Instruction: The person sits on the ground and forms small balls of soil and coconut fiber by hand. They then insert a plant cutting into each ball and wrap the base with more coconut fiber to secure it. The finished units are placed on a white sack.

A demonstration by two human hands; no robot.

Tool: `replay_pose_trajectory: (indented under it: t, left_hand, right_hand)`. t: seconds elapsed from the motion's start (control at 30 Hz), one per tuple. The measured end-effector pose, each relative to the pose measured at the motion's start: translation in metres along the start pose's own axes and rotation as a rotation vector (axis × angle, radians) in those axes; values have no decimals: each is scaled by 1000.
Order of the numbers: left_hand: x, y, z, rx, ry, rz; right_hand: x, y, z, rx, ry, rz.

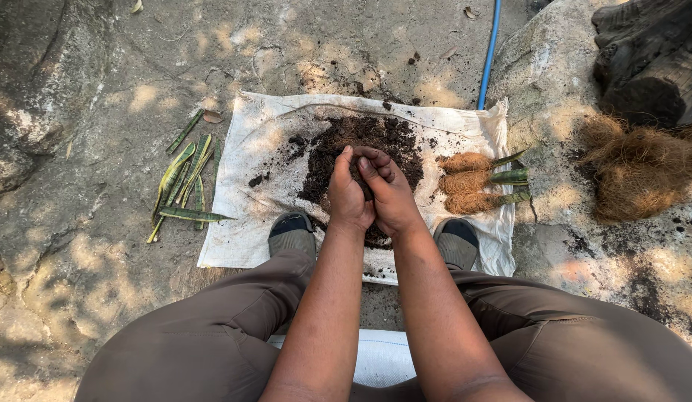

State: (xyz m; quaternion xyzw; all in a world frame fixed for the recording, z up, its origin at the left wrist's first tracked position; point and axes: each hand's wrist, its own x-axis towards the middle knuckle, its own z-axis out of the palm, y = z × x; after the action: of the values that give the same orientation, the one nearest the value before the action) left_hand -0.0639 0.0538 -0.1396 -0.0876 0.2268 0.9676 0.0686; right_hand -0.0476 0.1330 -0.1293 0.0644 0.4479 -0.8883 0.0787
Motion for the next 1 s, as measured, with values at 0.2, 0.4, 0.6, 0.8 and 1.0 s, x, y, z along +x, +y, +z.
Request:
replay_pose_trajectory:
  t: [0.2, 0.4, 0.6, 0.8, 1.0]
  left_hand:
    - [-2, 14, -8, -139, 83, -54]
    - [-3, 13, -4, -103, 102, -35]
    - [-6, 24, 0, -6, 48, -78]
    - [-6, 29, 0, -13, 26, -12]
    - [-3, 27, -2, 30, 20, -33]
  right_hand:
    - [-2, -1, 8, -96, -118, 33]
    - [3, 13, 11, -65, -23, -14]
    - [-4, 1, 6, 156, -107, 236]
    - [-4, 8, 18, 26, -67, 171]
    - [-1, 22, 20, -28, 4, 35]
